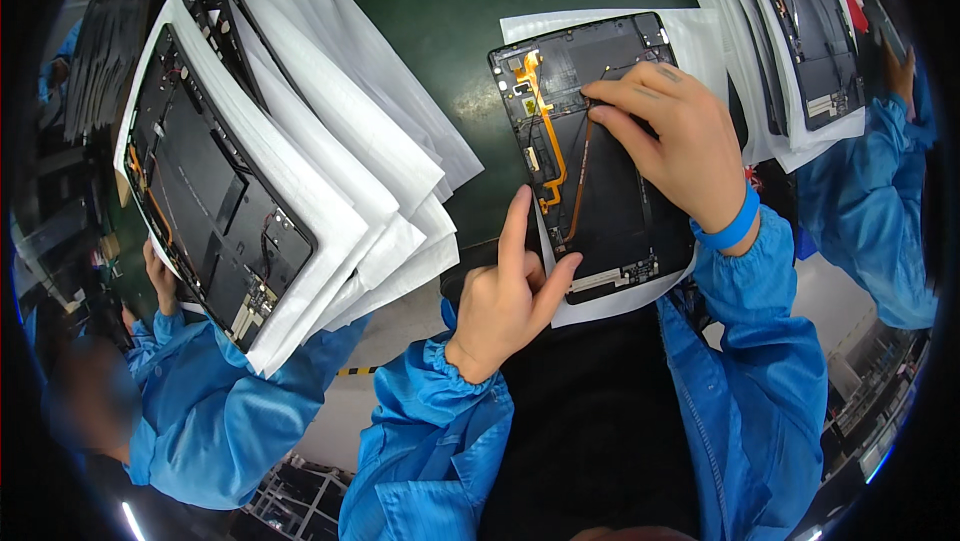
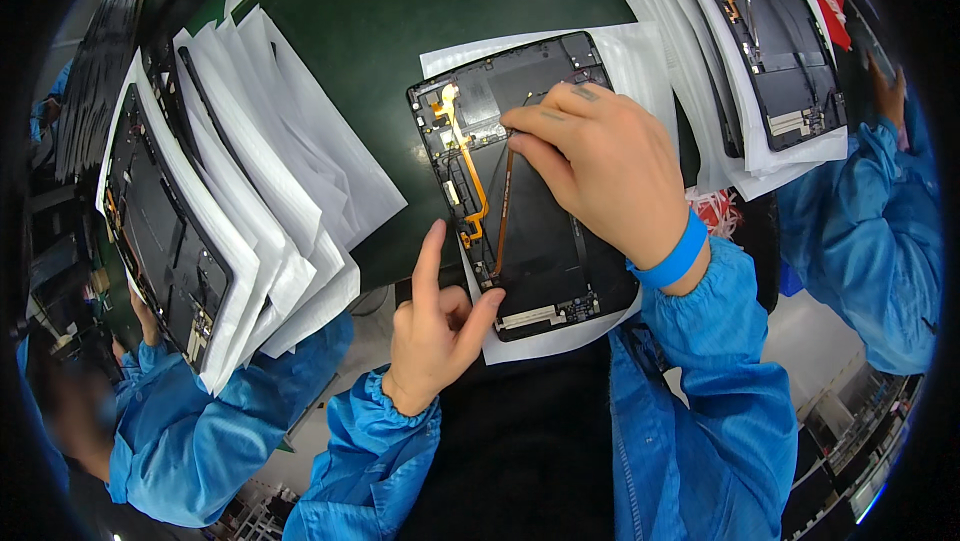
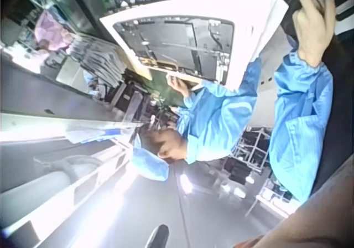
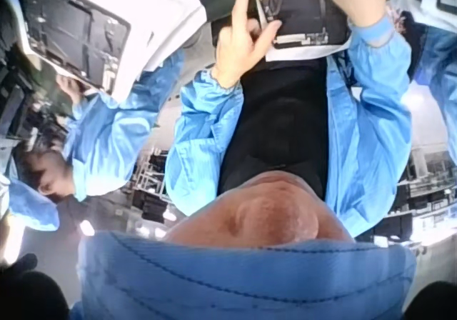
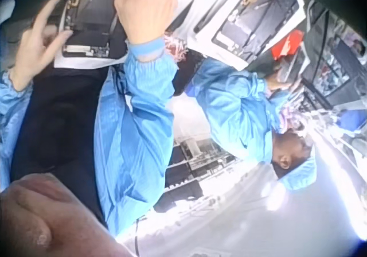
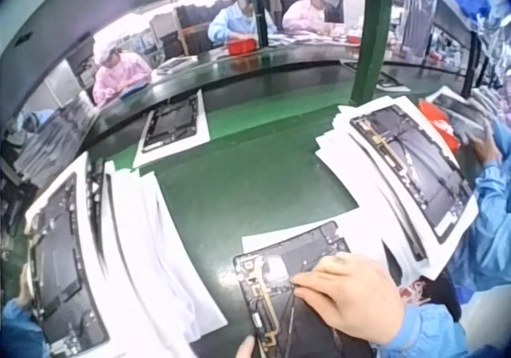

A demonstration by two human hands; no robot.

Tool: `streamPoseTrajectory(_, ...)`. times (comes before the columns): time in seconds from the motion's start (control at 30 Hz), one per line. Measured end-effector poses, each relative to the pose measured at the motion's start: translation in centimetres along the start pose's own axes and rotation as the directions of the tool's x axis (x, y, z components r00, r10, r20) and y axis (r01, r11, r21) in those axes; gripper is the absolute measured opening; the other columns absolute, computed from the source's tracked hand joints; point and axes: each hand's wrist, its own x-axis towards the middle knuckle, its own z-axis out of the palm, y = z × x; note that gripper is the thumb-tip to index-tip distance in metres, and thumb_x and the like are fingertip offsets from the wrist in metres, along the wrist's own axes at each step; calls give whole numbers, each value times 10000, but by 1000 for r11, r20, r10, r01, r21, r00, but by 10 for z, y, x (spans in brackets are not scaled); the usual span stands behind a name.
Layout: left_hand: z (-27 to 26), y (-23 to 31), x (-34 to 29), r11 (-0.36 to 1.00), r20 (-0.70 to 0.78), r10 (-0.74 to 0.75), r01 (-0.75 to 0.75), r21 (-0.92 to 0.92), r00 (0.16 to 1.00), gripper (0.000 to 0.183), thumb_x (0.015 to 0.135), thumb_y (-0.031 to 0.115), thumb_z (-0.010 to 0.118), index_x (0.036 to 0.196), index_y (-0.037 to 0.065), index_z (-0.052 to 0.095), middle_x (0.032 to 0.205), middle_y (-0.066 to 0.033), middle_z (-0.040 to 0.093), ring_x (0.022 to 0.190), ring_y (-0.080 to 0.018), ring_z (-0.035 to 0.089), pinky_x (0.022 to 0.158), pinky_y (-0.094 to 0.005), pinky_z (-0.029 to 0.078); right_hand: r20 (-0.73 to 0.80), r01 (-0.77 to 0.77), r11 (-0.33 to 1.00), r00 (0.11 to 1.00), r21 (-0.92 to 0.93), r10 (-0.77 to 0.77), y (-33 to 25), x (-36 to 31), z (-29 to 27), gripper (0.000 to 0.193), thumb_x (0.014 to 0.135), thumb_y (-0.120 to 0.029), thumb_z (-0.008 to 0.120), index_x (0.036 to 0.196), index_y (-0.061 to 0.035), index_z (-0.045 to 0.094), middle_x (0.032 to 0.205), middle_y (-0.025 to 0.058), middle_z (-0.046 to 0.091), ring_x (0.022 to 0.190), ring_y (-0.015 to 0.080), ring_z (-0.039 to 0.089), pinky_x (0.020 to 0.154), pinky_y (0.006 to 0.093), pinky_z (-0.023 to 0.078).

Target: Manually assemble internal components of tablet computers on a production line.

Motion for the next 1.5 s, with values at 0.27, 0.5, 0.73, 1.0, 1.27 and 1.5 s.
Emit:
streamPoseTrajectory(0.27,-15,8,20,982,-69,183,-186,-41,981,702,855,87,819,1460,-62,496,546,-30,555,433,-142,569,460,-276,458,89,-71,997,994,37,67,1,12,0,103,865,-133,746,953,-79,744,841,71,668,752,306,665,655,384,525)
streamPoseTrajectory(0.5,-5,11,34,947,-42,266,-270,-174,963,561,854,23,796,1374,-37,597,618,-17,648,464,-54,535,453,-209,397,118,-54,998,992,39,49,4,8,-1,65,890,-117,719,926,-67,699,863,67,652,744,313,655,649,387,518)
streamPoseTrajectory(0.73,-5,22,28,607,446,-147,436,-664,883,373,1035,87,602,1375,-63,571,942,-133,767,575,-120,671,439,-213,473,172,-1,994,985,108,-17,-16,-5,-15,101,894,-67,698,954,-42,620,897,95,629,741,329,652,633,393,511)
streamPoseTrajectory(1.0,-6,31,42,14,591,-167,601,-799,789,451,1125,274,438,1387,-88,498,1141,-217,705,553,-192,670,340,-240,470,174,76,977,978,199,-112,-51,-34,-33,201,779,26,760,945,-25,658,906,107,653,740,285,681,608,369,543)
streamPoseTrajectory(1.27,0,25,32,277,507,-300,583,-764,808,259,1064,105,566,1210,-95,643,933,-176,743,501,-137,634,367,-226,470,156,91,953,978,290,-141,-36,-49,-31,280,686,-3,816,949,-37,725,923,84,686,719,235,680,594,320,536)
streamPoseTrajectory(1.5,3,16,13,411,360,-245,433,-802,900,290,1044,28,565,1311,-58,638,930,-98,749,564,-107,656,429,-223,485,130,216,945,959,246,-253,-35,-48,-18,330,640,-52,839,961,-45,760,994,63,727,659,166,658,544,291,519)
